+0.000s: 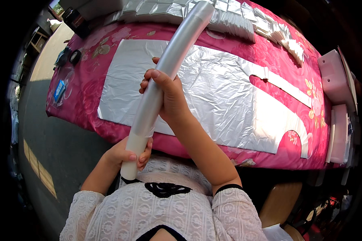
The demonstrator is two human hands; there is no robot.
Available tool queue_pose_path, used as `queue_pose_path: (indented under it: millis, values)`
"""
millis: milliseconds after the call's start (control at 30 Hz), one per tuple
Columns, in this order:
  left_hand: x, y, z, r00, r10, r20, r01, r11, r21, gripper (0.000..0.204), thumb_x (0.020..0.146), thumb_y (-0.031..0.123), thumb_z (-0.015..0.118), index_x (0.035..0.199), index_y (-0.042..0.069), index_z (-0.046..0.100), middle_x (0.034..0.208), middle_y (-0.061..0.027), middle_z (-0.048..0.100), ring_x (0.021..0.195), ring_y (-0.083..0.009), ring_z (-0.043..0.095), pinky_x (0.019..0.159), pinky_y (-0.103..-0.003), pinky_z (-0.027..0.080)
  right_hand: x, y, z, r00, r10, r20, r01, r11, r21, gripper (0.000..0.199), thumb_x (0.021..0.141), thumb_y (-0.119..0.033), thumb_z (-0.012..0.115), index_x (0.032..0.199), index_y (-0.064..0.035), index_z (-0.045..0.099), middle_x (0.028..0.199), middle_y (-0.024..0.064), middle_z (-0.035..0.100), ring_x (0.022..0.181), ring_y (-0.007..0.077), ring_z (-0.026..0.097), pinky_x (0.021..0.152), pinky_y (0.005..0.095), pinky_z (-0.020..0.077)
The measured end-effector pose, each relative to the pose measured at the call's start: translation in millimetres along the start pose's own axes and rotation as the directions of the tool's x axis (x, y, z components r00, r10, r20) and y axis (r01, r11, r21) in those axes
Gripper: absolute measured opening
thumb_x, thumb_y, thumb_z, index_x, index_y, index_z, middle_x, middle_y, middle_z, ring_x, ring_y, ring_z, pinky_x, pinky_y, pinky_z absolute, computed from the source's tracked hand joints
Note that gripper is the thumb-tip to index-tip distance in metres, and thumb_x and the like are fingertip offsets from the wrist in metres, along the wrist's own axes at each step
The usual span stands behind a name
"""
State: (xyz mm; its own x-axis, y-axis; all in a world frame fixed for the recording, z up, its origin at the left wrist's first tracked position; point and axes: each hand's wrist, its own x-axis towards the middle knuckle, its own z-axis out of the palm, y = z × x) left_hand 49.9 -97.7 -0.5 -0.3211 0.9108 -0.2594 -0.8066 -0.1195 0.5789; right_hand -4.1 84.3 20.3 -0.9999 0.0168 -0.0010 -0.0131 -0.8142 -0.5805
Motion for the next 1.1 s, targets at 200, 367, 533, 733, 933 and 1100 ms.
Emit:
queue_pose_path:
  millis: [200, 367, 533, 733, 933, 1100]
  values:
    - [19.5, 6.0, 7.4, 0.981, 0.027, -0.193, 0.036, 0.949, 0.313, 0.07, 0.076, 0.042, 0.061, 0.127, 0.001, 0.036, 0.099, -0.0115, 0.054, 0.087, -0.017, 0.056, 0.072, -0.029, 0.048, -21.2, 4.9, -22.3, 0.981, 0.014, -0.192, -0.033, 0.995, -0.093, 0.055, 0.078, -0.019, 0.064, 0.119, -0.0008, 0.033, 0.083, 0.007, 0.051, 0.073, 0.0152, 0.055, 0.069, 0.0312, 0.0493]
    - [28.8, -4.3, -3.0, 0.865, 0.019, -0.502, 0.155, 0.94, 0.304, 0.06, 0.085, 0.051, 0.043, 0.12, 0.002, 0.043, 0.082, -0.0082, 0.057, 0.07, -0.0139, 0.058, 0.063, -0.028, 0.05, -29.0, 17.5, -40.5, 0.97, 0.023, -0.243, -0.074, 0.976, -0.203, 0.064, 0.073, -0.017, 0.071, 0.12, 0.0019, 0.032, 0.091, 0.0099, 0.051, 0.081, 0.0178, 0.057, 0.072, 0.0314, 0.0492]
    - [-3.8, -5.6, -11.6, 0.874, -0.312, -0.373, 0.357, 0.933, 0.055, 0.052, 0.087, 0.047, 0.041, 0.108, 0.0, 0.051, 0.066, -0.0059, 0.054, 0.055, -0.0124, 0.054, 0.052, -0.025, 0.047, 6.9, -44.9, -97.2, 0.929, 0.013, -0.369, -0.081, 0.982, -0.168, 0.053, 0.075, -0.013, 0.068, 0.117, 0.0024, 0.039, 0.1, 0.0106, 0.054, 0.089, 0.0185, 0.056, 0.079, 0.0312, 0.0466]
    - [-34.7, -21.0, -35.3, 0.852, -0.343, -0.395, 0.372, 0.928, -0.002, 0.068, 0.069, 0.053, 0.066, 0.106, -0.003, 0.053, 0.06, -0.0064, 0.053, 0.048, -0.0131, 0.053, 0.044, -0.023, 0.045, 16.1, -106.6, -143.2, 0.906, -0.231, -0.354, -0.147, 0.612, -0.777, 0.041, 0.082, -0.021, 0.063, 0.116, -0.002, 0.051, 0.096, 0.002, 0.058, 0.082, 0.0084, 0.054, 0.07, 0.0207, 0.0412]
    - [-31.4, -21.3, -33.5, 0.862, -0.369, -0.348, 0.414, 0.909, 0.06, 0.066, 0.072, 0.05, 0.067, 0.112, -0.001, 0.053, 0.063, -0.004, 0.057, 0.05, -0.0102, 0.055, 0.047, -0.022, 0.049, 16.8, -96.7, -129.7, 0.97, 0.117, -0.214, -0.242, 0.339, -0.909, 0.035, 0.077, -0.032, 0.066, 0.095, -0.001, 0.064, 0.078, 0.002, 0.061, 0.066, 0.0095, 0.052, 0.061, 0.0249, 0.0435]
    - [-22.4, -17.6, -27.5, 0.843, -0.376, -0.384, 0.435, 0.897, 0.075, 0.074, 0.066, 0.053, 0.069, 0.11, -0.004, 0.053, 0.061, -0.0051, 0.054, 0.05, -0.0118, 0.054, 0.047, -0.023, 0.046, 15.1, -104.0, -113.6, 0.908, 0.213, -0.361, -0.402, 0.199, -0.894, 0.032, 0.076, -0.034, 0.068, 0.088, -0.0045, 0.065, 0.069, -0.0007, 0.057, 0.061, 0.0062, 0.048, 0.057, 0.0209, 0.0398]
